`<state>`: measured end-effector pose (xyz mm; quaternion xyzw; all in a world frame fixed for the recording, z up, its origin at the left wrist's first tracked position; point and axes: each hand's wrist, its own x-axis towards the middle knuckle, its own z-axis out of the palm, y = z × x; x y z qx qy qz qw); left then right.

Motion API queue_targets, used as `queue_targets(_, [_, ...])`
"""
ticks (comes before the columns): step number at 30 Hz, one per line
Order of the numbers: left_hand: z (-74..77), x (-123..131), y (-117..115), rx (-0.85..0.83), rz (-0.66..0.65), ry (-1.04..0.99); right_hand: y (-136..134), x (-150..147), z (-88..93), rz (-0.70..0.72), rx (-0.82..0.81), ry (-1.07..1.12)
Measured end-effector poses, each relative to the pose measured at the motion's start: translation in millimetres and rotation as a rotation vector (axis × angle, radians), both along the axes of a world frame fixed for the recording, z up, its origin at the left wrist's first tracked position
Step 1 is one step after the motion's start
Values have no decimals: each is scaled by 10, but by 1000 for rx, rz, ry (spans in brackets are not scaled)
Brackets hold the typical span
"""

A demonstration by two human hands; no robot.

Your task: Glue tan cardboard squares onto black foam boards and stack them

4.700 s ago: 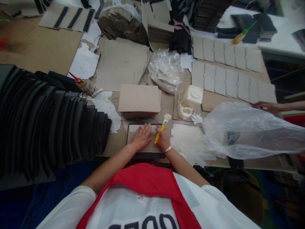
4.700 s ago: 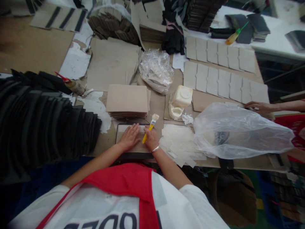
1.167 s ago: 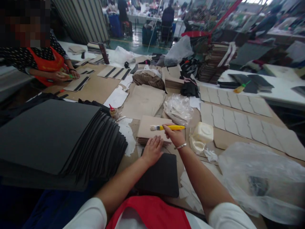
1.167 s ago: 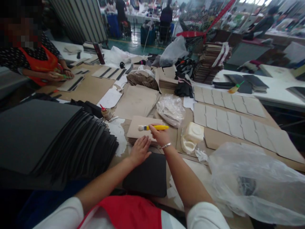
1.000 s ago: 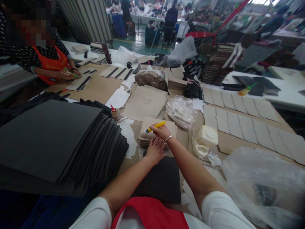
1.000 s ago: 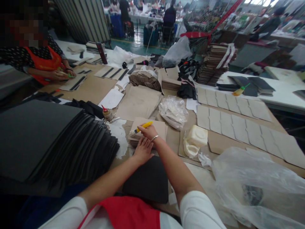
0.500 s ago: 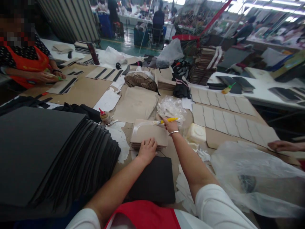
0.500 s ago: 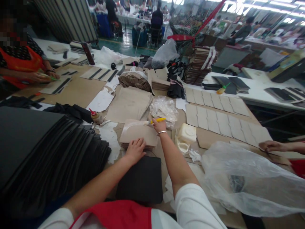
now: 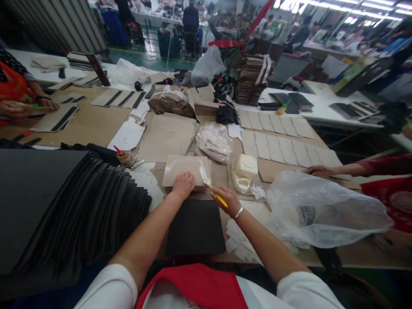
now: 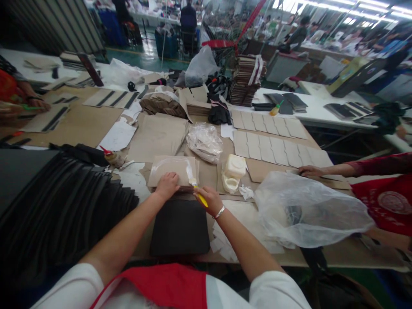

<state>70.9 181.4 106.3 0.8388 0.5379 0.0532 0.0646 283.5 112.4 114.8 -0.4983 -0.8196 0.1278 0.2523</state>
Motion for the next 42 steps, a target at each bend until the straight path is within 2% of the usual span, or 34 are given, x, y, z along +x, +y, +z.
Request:
queue_targets(2, [27,-28,34,-35,-25,9,-39,24,103,-122,10,208])
queue_targets(4, [65,-59,89,-99,-53,20,-59,36,191,-302,0,446])
queue_targets(7, [123,-91,182,-174,-73,29,-101,37,259,-520,-47,730])
queue_targets(11, [182,-102,227,-191,-76,10,-210,21,212,-587,-96,882])
queue_targets(13, [220,-112,177,-176,-67,-6,-274,5,148,-573,-144,896])
queue_targets(15, [275,-135,68,-98,-5,-58,-328,-20,80,-537,-180,870])
queue_targets(18, [376,-180,-172,140,228,-333,-366,-93,3,-454,-186,808])
queue_targets(21, [450,-181,-441,283,473,-820,-353,-206,-41,-416,-185,766])
queue_targets(23, [461,-127,-616,240,539,-1141,-335,-277,-62,-428,-197,737])
queue_targets(25, [443,-35,-786,113,533,-1391,-333,-314,-79,-468,-187,697])
queue_targets(29, [355,117,-1092,-178,511,-1626,-428,-239,-108,-592,-84,606])
queue_targets(33, [140,-13,-1376,-239,576,-1571,-692,-28,-169,-604,-94,531])
queue_targets(37, [-211,-355,-1715,-274,728,-1199,-1060,164,-374,-574,-170,363])
queue_targets(39, [-373,-504,-1861,-316,690,-960,-1221,212,-536,-558,-229,280])
queue_targets(42, [-555,-648,-1967,-336,552,-698,-1363,218,-787,-537,-296,170])
